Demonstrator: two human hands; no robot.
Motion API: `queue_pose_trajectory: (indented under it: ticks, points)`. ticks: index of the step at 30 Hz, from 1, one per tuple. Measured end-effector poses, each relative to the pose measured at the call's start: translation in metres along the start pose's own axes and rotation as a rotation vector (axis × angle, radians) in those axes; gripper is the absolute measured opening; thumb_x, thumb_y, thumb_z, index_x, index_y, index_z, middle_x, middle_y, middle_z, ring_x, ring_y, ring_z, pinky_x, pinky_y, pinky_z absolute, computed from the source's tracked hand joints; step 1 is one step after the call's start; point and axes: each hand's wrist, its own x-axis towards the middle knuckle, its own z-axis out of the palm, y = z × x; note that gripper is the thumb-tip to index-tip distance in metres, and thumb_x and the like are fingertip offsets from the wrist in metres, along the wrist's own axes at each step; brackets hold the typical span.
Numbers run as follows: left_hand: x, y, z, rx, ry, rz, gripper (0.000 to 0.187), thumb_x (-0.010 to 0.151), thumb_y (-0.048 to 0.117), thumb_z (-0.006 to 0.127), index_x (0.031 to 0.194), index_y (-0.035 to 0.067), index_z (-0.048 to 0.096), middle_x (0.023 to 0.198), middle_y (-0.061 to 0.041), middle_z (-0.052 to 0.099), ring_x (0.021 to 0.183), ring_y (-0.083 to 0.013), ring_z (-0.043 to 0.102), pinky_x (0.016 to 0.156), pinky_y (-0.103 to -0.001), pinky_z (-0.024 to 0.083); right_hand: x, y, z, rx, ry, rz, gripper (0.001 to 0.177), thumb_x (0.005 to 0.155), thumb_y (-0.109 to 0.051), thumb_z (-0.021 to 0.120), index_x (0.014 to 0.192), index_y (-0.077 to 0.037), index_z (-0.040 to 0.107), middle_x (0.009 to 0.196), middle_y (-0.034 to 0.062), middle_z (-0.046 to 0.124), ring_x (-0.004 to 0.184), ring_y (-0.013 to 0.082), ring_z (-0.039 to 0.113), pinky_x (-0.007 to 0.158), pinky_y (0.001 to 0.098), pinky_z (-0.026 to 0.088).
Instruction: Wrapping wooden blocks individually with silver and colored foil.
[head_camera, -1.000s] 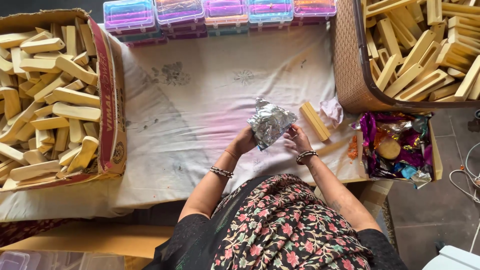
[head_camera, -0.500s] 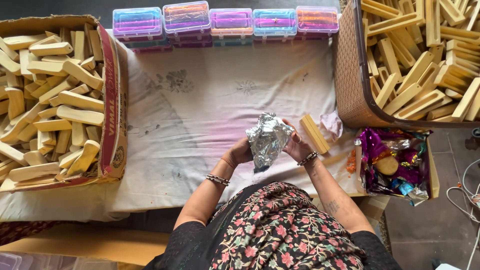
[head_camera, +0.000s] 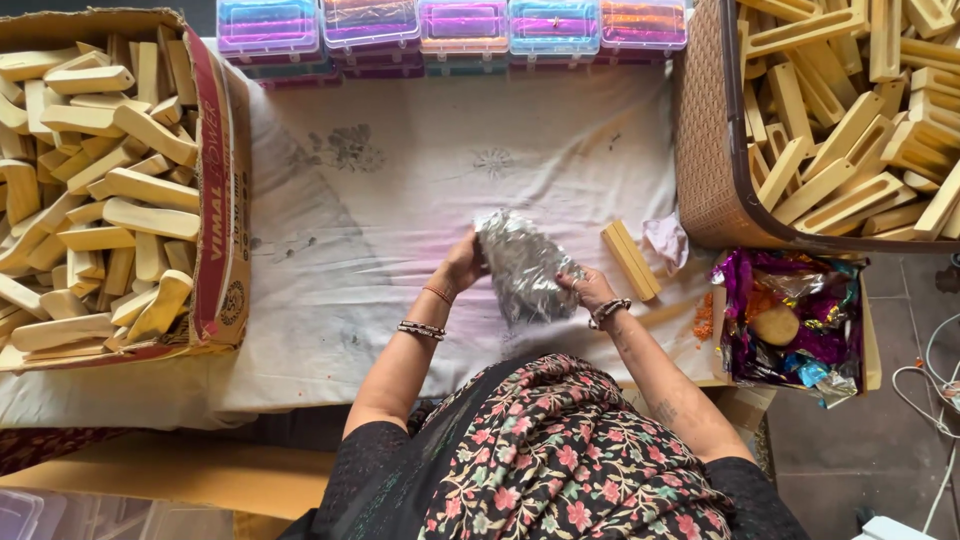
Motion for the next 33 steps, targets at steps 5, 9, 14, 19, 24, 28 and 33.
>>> queue_pose_trajectory:
  ticks: [5,9,14,19,24,28,33]
  points:
    - [-0.010,-0.008,0.020,0.288,0.516,0.333,0.046,0.104,0.044,0.046,0.135,0.010,0.051,0.122,-0.012,0.064,0.103,-0.0258,0.062,0.087,-0.040,0.053,0.031,0.051,-0.013,0.057,0.310,-0.041,0.016,0.092,-0.009,0.076,0.106,0.000,0.072,0.085,0.0062,0.072,0.068,0.0133,0.059,0.063,0.0310,0.047]
    - [-0.023,-0.043,0.046,1.380,0.614,1.104,0.033,0.105,0.023,0.052,0.135,0.013,0.053,0.131,-0.016,0.063,0.125,-0.0284,0.060,0.110,-0.042,0.050,0.020,0.040,0.006,-0.040,0.468,-0.121,0.017,0.087,-0.004,0.075,0.104,-0.002,0.071,0.085,0.0044,0.073,0.069,0.0120,0.063,0.064,0.0299,0.052]
    - [-0.039,-0.072,0.067,1.821,0.228,1.156,0.047,0.098,0.027,0.060,0.143,0.019,0.051,0.151,-0.018,0.052,0.144,-0.0325,0.047,0.123,-0.052,0.033,0.022,0.059,0.017,-0.054,0.413,-0.188,0.021,0.085,-0.002,0.076,0.104,-0.002,0.068,0.086,0.0051,0.072,0.071,0.0117,0.064,0.065,0.0293,0.053]
    - [-0.028,-0.078,0.051,2.108,0.009,0.683,0.071,0.100,0.045,0.052,0.165,0.031,0.029,0.168,-0.017,0.029,0.155,-0.0355,0.023,0.126,-0.054,0.018,0.003,0.054,0.028,-0.150,0.357,-0.139,0.022,0.085,-0.004,0.077,0.106,-0.002,0.070,0.087,0.0049,0.074,0.073,0.0118,0.066,0.066,0.0286,0.054]
    - [0.000,-0.066,0.018,2.150,0.121,0.631,0.071,0.103,0.068,0.028,0.166,0.037,0.018,0.175,-0.011,0.007,0.162,-0.0286,-0.003,0.127,-0.055,-0.006,0.020,0.077,0.005,-0.213,0.214,-0.117,0.029,0.080,-0.003,0.078,0.108,-0.001,0.071,0.092,0.0045,0.076,0.078,0.0113,0.069,0.072,0.0277,0.057]
    - [-0.007,-0.063,0.018,2.273,0.255,0.765,0.075,0.100,0.071,0.031,0.165,0.036,0.018,0.173,-0.012,0.005,0.159,-0.0297,-0.006,0.124,-0.059,-0.009,0.005,0.031,0.026,-0.102,0.161,-0.075,0.032,0.085,-0.012,0.077,0.114,-0.002,0.067,0.094,0.0035,0.076,0.079,0.0112,0.070,0.072,0.0282,0.058]
    - [-0.025,-0.053,0.036,2.275,0.265,0.646,0.077,0.097,0.071,0.034,0.164,0.036,0.021,0.172,-0.020,0.004,0.159,-0.0350,-0.006,0.123,-0.061,-0.009,0.082,0.061,-0.014,0.286,0.174,-0.004,0.034,0.100,-0.025,0.074,0.124,-0.004,0.065,0.087,0.0026,0.064,0.069,0.0123,0.058,0.057,0.0293,0.048]
